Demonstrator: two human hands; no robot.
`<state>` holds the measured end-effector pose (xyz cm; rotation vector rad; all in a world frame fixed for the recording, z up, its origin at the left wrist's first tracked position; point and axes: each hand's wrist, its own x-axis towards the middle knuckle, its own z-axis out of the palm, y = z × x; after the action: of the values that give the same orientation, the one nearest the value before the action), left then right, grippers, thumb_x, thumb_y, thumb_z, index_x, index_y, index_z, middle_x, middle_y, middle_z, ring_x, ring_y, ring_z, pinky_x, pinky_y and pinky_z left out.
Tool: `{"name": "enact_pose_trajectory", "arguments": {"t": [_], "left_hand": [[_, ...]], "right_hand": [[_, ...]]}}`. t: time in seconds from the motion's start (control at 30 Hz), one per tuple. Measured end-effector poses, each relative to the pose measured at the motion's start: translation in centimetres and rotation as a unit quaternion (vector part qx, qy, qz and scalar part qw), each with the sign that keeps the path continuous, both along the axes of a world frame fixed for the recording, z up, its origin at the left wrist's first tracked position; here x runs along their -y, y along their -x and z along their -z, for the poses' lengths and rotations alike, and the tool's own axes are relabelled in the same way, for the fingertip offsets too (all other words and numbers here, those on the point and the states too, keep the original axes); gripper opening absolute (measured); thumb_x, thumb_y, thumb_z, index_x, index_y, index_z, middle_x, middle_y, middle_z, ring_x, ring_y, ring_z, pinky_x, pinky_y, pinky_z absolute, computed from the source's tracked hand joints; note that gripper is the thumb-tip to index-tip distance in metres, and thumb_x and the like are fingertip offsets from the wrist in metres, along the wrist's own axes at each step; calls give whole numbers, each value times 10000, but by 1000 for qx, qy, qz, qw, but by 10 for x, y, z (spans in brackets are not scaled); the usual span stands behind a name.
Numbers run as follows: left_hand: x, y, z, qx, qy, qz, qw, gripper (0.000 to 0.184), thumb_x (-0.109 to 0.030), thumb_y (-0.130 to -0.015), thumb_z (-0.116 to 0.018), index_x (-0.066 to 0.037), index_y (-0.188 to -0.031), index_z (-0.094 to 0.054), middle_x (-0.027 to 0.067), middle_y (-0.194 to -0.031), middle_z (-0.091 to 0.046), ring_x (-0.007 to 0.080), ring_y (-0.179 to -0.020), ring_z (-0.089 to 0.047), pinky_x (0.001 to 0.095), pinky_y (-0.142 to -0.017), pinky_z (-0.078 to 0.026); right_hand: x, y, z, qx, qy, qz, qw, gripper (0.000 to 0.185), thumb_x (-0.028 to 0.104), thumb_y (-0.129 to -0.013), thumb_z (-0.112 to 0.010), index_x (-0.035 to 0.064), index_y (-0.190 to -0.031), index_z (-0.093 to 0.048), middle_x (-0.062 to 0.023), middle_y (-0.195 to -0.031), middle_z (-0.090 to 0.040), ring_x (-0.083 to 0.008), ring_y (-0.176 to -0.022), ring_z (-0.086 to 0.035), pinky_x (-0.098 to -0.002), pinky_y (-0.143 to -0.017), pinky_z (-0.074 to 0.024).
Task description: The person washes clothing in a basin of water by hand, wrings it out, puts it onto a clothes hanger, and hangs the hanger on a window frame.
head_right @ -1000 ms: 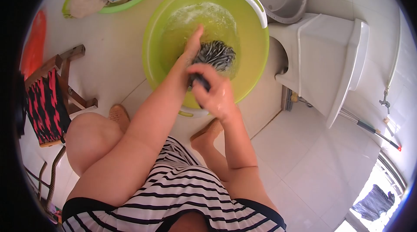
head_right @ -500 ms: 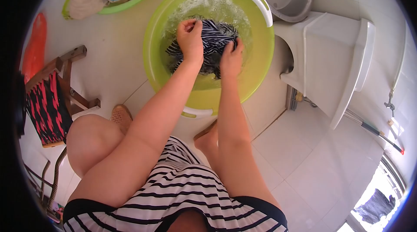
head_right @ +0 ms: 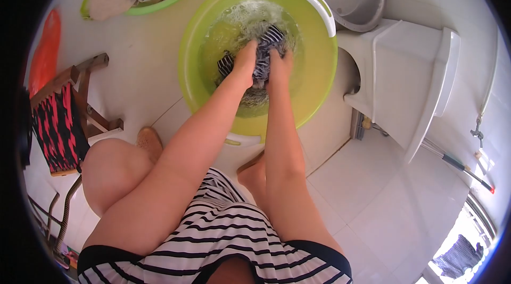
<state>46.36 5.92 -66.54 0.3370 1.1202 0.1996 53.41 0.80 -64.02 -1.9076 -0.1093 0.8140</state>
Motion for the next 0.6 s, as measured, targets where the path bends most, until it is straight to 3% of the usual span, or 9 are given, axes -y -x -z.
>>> {"name": "enact_pose_trajectory", "arguments": {"t": [0.07,0.1,0.13,0.2,0.27,0.33,0.5,0.57,0.6], "left_hand": [[-1,0,-5,185,209,-142,950,563,-537,-939,-469,-34,-1137,-628,153,-1037,-674,305,-920,-662,446,-770,-521],[-5,7,-18,224,234,-103,941,615,-622,-956,-377,-96,-1164,-620,109,-1031,-678,225,-871,-675,380,-784,-558],[-3,8,-16,263,191,-112,939,616,-629,-949,-396,-104,-1173,-629,102,-1069,-676,216,-924,-662,362,-816,-546],[13,6,-2,320,263,-166,895,558,-650,-894,-509,-127,-1016,-659,82,-924,-690,225,-762,-651,385,-651,-537],[13,3,8,409,236,-202,858,455,-515,-957,-487,-95,-1013,-653,93,-931,-687,198,-693,-636,336,-581,-533],[18,7,13,450,240,-221,831,421,-466,-964,-474,-88,-1015,-653,98,-935,-685,193,-699,-636,333,-580,-534],[8,7,6,279,235,-249,897,345,-344,-982,-442,-72,-1020,-652,109,-945,-680,180,-714,-636,326,-579,-538],[-2,-2,-5,180,126,-225,949,317,-205,-959,-392,-29,-1025,-647,122,-974,-672,188,-782,-649,339,-623,-536],[-6,-1,-10,134,75,-201,967,291,-176,-936,-435,5,-1045,-635,109,-990,-670,203,-878,-653,342,-734,-517]], "right_hand": [[13,12,-26,166,17,-89,982,442,144,-873,-658,-5,-1271,-536,-119,-1134,-631,-219,-947,-624,-330,-805,-516],[17,25,-50,224,-5,-140,964,426,134,-864,-673,-2,-1250,-558,-106,-1107,-646,-217,-927,-634,-322,-790,-523],[14,49,-90,238,17,-184,954,396,135,-860,-683,4,-1220,-583,-105,-1074,-658,-202,-858,-643,-309,-741,-528],[27,82,-128,263,14,-310,913,353,134,-843,-699,24,-1170,-622,-104,-979,-678,-186,-709,-644,-288,-630,-523],[31,91,-136,272,-7,-390,880,340,131,-830,-705,39,-1151,-638,-103,-917,-686,-184,-629,-634,-280,-569,-514],[23,97,-143,389,-70,-602,694,417,60,-780,-741,32,-1182,-633,-87,-775,-673,-116,-583,-611,-273,-540,-511],[1,48,-68,428,-44,-351,832,219,79,-871,-626,48,-1085,-664,-164,-945,-695,-277,-772,-684,-348,-677,-542],[-4,24,-50,481,-26,-295,826,215,114,-938,-560,40,-1123,-639,-204,-983,-680,-325,-843,-678,-375,-740,-533],[-7,18,-45,480,-27,-295,826,215,114,-938,-560,40,-1123,-639,-204,-983,-680,-325,-843,-678,-375,-740,-533]]}}
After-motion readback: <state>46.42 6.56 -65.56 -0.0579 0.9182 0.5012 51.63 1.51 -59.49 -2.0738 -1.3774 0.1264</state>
